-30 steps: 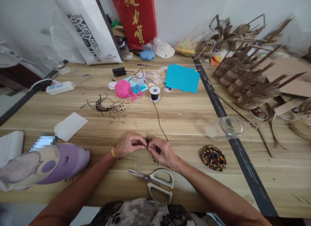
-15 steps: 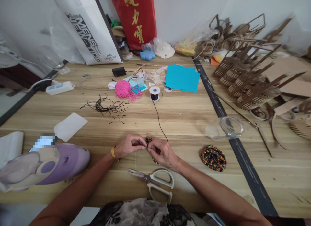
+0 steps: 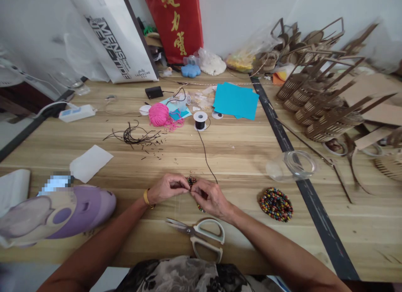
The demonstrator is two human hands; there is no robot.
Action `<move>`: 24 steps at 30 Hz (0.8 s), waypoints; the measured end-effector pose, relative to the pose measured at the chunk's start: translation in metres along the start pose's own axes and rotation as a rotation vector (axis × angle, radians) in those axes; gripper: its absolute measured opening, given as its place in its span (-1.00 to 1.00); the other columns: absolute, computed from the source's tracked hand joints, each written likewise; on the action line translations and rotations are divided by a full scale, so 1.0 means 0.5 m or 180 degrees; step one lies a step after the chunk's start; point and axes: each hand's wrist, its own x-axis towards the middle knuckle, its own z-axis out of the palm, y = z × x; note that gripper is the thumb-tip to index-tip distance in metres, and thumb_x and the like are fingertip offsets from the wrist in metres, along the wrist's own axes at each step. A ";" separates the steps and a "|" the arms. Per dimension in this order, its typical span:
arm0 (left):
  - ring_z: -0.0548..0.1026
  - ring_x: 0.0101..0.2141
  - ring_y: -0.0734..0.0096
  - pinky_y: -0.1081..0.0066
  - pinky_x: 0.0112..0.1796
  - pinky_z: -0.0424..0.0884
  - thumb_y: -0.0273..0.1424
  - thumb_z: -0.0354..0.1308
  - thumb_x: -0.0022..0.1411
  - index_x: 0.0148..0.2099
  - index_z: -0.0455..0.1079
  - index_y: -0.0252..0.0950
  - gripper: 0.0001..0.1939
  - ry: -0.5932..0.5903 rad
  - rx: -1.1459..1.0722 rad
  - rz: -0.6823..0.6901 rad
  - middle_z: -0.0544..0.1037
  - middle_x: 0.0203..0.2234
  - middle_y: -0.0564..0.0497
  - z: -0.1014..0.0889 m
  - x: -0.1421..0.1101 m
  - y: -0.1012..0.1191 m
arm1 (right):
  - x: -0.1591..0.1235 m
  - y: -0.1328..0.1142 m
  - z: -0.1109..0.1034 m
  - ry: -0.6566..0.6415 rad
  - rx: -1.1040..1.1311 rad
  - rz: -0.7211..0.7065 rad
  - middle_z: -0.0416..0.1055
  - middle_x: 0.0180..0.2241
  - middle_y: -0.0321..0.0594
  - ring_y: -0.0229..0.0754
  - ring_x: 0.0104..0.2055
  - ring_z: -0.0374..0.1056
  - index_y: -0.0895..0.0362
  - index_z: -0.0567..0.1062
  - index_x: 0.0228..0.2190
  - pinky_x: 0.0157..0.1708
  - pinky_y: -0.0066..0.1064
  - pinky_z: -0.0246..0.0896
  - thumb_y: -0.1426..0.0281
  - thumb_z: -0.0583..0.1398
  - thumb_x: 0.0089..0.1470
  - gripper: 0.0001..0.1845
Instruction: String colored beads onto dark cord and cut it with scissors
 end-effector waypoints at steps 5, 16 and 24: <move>0.46 -0.41 0.46 0.50 -0.34 0.37 -0.43 0.22 0.07 -0.34 0.50 -0.44 -0.86 -0.0011 0.0042 0.0059 0.54 -0.44 -0.07 0.001 0.000 -0.001 | 0.001 -0.002 0.000 -0.0009 0.0024 -0.0006 0.36 -0.49 -0.21 -0.28 -0.48 0.26 0.18 0.44 -0.42 -0.49 -0.50 0.14 0.37 0.13 0.17 -0.82; 0.46 -0.43 0.49 0.51 -0.35 0.37 -0.44 0.24 0.05 -0.34 0.48 -0.44 -0.86 -0.0066 -0.0164 -0.0069 0.54 -0.45 -0.06 0.005 0.000 -0.007 | 0.002 -0.003 -0.001 0.0014 0.0027 -0.0059 0.38 -0.50 -0.21 -0.26 -0.46 0.29 0.17 0.45 -0.42 -0.47 -0.48 0.17 0.35 0.13 0.18 -0.81; 0.46 -0.45 0.52 0.51 -0.36 0.37 -0.41 0.28 0.02 -0.35 0.44 -0.44 -0.82 -0.0108 -0.0385 -0.0187 0.53 -0.47 -0.03 0.009 -0.001 -0.008 | -0.005 0.004 0.007 0.0052 0.0189 0.0217 0.38 -0.53 -0.26 -0.32 -0.53 0.27 0.18 0.43 -0.39 -0.52 -0.52 0.17 0.22 0.17 0.15 -0.74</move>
